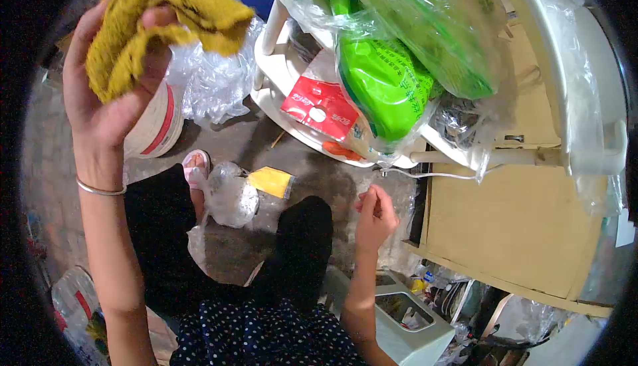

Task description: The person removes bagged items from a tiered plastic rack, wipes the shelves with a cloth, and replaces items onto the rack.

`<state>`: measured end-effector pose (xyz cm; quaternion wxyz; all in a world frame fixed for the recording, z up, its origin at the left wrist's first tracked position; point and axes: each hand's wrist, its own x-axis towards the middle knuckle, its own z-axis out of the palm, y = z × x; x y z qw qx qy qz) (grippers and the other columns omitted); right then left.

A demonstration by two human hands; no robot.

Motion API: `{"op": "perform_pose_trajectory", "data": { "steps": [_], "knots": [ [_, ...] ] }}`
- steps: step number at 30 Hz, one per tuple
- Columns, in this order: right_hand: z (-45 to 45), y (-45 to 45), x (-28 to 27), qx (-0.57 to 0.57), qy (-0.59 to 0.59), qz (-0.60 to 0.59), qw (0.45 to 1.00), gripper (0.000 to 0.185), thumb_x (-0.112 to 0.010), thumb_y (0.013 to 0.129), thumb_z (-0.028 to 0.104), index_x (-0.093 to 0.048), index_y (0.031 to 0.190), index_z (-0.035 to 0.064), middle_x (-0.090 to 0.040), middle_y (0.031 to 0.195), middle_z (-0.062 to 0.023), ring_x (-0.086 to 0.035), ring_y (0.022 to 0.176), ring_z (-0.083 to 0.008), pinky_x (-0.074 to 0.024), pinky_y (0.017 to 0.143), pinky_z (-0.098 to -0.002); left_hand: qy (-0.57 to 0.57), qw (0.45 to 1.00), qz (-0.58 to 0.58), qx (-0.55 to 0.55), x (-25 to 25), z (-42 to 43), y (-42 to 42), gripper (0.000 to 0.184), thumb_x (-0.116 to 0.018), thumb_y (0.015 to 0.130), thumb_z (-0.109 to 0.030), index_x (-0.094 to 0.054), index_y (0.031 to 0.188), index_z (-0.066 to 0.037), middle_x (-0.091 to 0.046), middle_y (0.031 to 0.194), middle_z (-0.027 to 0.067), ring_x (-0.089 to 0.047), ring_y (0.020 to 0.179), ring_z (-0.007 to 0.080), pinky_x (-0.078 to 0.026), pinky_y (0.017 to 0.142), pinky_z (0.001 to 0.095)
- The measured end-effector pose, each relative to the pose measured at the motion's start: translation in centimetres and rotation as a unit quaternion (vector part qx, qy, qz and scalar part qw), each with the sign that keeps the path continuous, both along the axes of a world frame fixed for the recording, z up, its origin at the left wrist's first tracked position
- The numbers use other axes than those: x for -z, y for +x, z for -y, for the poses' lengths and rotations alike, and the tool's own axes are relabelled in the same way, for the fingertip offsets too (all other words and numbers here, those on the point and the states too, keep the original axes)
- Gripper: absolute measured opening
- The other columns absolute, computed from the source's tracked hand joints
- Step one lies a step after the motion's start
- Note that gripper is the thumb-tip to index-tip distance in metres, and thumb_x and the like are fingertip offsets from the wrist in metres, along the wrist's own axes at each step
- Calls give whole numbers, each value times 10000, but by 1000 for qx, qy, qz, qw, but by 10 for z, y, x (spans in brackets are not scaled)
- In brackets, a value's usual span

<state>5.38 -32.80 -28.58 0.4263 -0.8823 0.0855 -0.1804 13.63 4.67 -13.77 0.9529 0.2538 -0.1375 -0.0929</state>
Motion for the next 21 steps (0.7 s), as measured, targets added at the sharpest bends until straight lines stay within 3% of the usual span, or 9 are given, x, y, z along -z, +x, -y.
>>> {"op": "perform_pose_trajectory", "data": {
  "steps": [3,6,9,11,14,17,21],
  "knots": [
    [4,11,5,57,69,-18,996,146,-551,834,100,-585,909,-20,-593,754,-47,-536,605,-77,-454,539,-211,-46,998,-37,-22,7,-11,5,369,-431,876,-186,-415,1164,44,-458,1116,190,-522,932,229,-481,804,294],
    [5,24,-9,78,132,28,988,182,-597,803,123,-588,914,-21,-579,744,-19,-487,644,-78,-410,584,-211,-84,992,-86,-28,12,-13,6,352,-451,864,-161,-431,1141,56,-471,1095,195,-517,937,239,-485,799,292],
    [9,32,-9,69,77,50,993,160,-573,828,120,-583,915,-14,-591,781,-24,-525,677,-68,-437,597,-204,-118,985,-123,-36,16,-11,4,348,-457,860,-151,-432,1132,66,-484,1099,197,-515,948,255,-488,796,291],
    [6,34,-7,56,97,49,992,175,-582,825,127,-581,923,-18,-587,794,-17,-517,691,-62,-429,615,-198,-89,984,-122,-94,20,-11,0,333,-452,858,-149,-446,1121,55,-516,1069,189,-536,931,252,-489,802,302],
    [-4,40,-11,8,50,48,998,162,-576,828,116,-590,924,-13,-584,785,-26,-522,674,-68,-430,596,-197,-82,957,-209,-182,30,-18,-1,303,-493,849,-152,-490,1091,31,-547,1047,172,-561,909,267,-506,788,351],
    [-16,47,-25,-10,51,15,999,128,-587,795,88,-600,877,-9,-586,791,-49,-513,699,-106,-423,627,-231,-134,952,-224,-159,33,-11,4,291,-498,843,-136,-494,1084,27,-542,1050,169,-549,927,262,-507,779,336],
    [-20,55,-28,-77,24,56,995,94,-577,786,51,-600,844,-19,-587,737,-80,-540,661,-142,-438,603,-257,-193,940,-250,-130,31,5,5,305,-514,825,-132,-493,1081,31,-525,1055,174,-527,947,278,-497,792,343]
  ]
}}
